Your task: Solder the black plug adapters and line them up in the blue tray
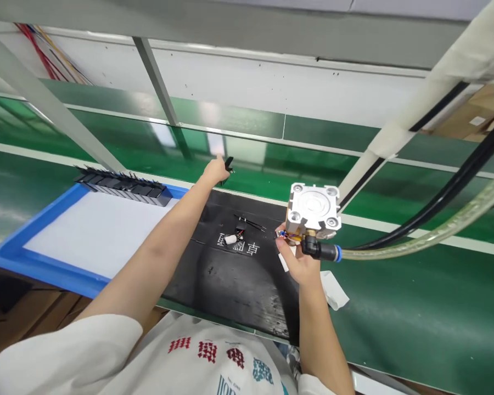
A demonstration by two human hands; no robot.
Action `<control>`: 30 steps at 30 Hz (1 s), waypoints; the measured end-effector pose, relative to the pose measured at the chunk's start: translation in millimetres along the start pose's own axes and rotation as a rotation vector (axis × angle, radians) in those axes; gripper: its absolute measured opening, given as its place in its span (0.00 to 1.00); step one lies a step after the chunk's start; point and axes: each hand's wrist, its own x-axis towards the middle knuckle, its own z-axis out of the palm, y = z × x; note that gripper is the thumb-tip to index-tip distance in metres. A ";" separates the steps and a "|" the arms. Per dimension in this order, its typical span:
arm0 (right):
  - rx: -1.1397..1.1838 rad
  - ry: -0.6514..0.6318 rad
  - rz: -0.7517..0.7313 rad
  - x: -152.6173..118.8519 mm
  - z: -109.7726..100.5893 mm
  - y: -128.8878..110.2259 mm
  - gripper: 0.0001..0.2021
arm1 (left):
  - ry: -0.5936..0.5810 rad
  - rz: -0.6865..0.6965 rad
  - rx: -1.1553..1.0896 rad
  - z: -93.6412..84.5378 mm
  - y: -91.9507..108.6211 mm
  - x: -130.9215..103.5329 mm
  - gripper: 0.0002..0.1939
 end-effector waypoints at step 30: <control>0.100 0.065 -0.011 -3.8 14.2 -13.3 0.12 | -0.337 0.940 0.015 73.4 -79.1 -229.9 0.25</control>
